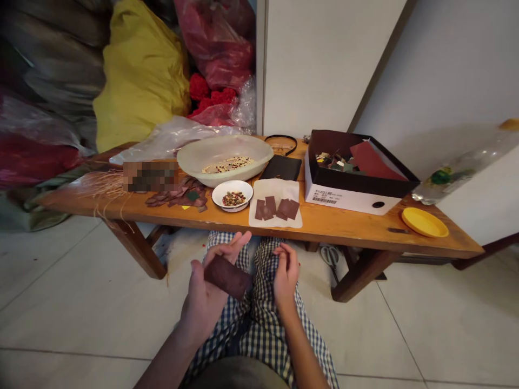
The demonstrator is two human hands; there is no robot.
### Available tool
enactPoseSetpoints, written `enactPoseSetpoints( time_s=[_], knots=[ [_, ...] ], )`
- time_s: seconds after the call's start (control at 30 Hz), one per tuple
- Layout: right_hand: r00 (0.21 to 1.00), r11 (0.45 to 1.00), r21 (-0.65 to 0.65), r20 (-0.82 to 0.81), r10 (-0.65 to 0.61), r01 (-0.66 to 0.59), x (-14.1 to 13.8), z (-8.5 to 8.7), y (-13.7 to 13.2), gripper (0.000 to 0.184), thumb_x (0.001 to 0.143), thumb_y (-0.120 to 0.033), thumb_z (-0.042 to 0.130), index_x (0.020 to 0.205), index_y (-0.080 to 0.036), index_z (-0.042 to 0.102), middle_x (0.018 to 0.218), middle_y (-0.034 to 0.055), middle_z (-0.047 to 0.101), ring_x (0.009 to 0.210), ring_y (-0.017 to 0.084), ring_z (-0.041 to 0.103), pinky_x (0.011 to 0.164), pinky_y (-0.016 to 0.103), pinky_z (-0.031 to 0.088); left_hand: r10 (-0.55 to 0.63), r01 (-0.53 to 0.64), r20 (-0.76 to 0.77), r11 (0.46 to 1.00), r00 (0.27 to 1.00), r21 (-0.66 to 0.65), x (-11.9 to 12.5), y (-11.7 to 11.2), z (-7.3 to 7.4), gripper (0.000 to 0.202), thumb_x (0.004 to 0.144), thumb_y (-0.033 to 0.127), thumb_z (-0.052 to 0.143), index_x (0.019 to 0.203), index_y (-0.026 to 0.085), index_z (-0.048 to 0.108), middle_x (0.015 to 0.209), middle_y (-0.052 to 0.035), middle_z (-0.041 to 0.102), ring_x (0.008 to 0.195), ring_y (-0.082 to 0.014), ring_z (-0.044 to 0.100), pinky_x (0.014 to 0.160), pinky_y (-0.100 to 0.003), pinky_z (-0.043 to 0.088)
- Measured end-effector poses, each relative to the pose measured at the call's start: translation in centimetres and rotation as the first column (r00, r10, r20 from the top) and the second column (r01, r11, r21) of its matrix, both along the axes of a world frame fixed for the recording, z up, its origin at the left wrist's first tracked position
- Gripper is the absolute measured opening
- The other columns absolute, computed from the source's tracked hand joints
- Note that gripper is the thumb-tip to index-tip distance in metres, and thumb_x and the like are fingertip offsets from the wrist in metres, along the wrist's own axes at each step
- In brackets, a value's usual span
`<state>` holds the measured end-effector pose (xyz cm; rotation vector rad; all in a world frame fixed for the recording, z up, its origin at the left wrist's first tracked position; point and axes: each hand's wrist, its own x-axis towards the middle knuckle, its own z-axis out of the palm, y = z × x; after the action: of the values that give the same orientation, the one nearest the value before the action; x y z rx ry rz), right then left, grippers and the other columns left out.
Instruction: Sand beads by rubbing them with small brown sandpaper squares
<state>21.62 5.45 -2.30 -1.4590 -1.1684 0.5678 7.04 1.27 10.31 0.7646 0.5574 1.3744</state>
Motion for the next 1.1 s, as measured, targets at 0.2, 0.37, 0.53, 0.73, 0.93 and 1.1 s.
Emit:
enactPoseSetpoints(
  time_s=[0.2, 0.37, 0.53, 0.73, 0.93, 1.1],
  knots=[
    [0.86, 0.857, 0.105, 0.15, 0.488, -0.505, -1.6, 9.5, -5.6, 0.054, 0.083, -0.056, 0.051, 0.128, -0.026, 0.047, 0.112, 0.0082, 0.063, 0.098, 0.025, 0.061, 0.083, 0.04, 0.05, 0.024, -0.025, -0.04, 0.999, 0.999, -0.036, 0.5, -0.1, -0.6, 0.047, 0.079, 0.067, 0.044, 0.093, 0.026, 0.06, 0.134, -0.0041, 0.055, 0.14, -0.0221, 0.023, 0.113, -0.038, 0.018],
    [0.867, 0.893, 0.142, 0.344, 0.36, -0.427, -1.3, 9.8, -6.2, 0.044, 0.079, -0.037, 0.066, 0.119, -0.029, 0.051, 0.097, 0.0051, 0.067, 0.086, 0.023, 0.062, 0.073, 0.037, 0.051, -0.01, 0.009, -0.011, 0.999, 1.0, -0.05, 1.2, -0.3, -1.0, 0.045, 0.081, 0.065, 0.041, 0.095, 0.026, 0.06, 0.136, -0.0021, 0.053, 0.139, -0.0213, 0.026, 0.113, -0.036, 0.017],
    [0.869, 0.889, 0.26, 0.433, 0.241, -0.377, -1.2, 9.9, -6.9, 0.045, 0.082, -0.035, 0.062, 0.123, -0.026, 0.047, 0.093, 0.0071, 0.066, 0.08, 0.023, 0.062, 0.068, 0.038, 0.051, -0.024, 0.024, -0.015, 0.999, 1.0, -0.025, 1.6, -0.6, -1.4, 0.047, 0.082, 0.064, 0.04, 0.098, 0.025, 0.061, 0.134, -0.0034, 0.056, 0.136, -0.0228, 0.031, 0.112, -0.036, 0.02],
    [0.815, 0.868, 0.37, 0.576, 0.064, -0.33, -0.7, 11.3, -7.5, 0.041, 0.082, -0.038, 0.062, 0.116, -0.018, 0.052, 0.083, 0.0068, 0.067, 0.076, 0.022, 0.064, 0.069, 0.036, 0.051, 0.025, -0.01, -0.157, 0.995, 0.987, 0.098, 0.6, -0.4, -1.6, 0.035, 0.086, 0.052, 0.048, 0.101, 0.023, 0.06, 0.116, -0.0054, 0.063, 0.121, -0.0231, 0.048, 0.107, -0.038, 0.029],
    [0.863, 0.866, 0.382, 0.494, 0.104, -0.323, -0.6, 11.3, -8.2, 0.041, 0.082, -0.039, 0.063, 0.115, -0.017, 0.053, 0.091, 0.0082, 0.067, 0.084, 0.02, 0.063, 0.073, 0.033, 0.052, -0.091, 0.095, -0.254, 0.995, 0.963, 0.004, -0.1, -0.8, -1.4, 0.035, 0.088, 0.049, 0.047, 0.089, 0.019, 0.065, 0.098, -0.0054, 0.063, 0.098, -0.0198, 0.055, 0.081, -0.028, 0.042],
    [0.91, 0.873, 0.374, 0.382, 0.162, -0.312, -0.9, 11.2, -9.1, 0.04, 0.082, -0.04, 0.063, 0.115, -0.019, 0.054, 0.094, 0.0065, 0.065, 0.087, 0.018, 0.061, 0.076, 0.03, 0.051, -0.161, 0.139, -0.138, 0.978, 0.977, -0.155, 0.3, -1.7, -1.4, 0.033, 0.081, 0.05, 0.058, 0.086, 0.019, 0.068, 0.09, -0.0032, 0.063, 0.083, -0.0146, 0.055, 0.071, -0.023, 0.041]
  ],
)
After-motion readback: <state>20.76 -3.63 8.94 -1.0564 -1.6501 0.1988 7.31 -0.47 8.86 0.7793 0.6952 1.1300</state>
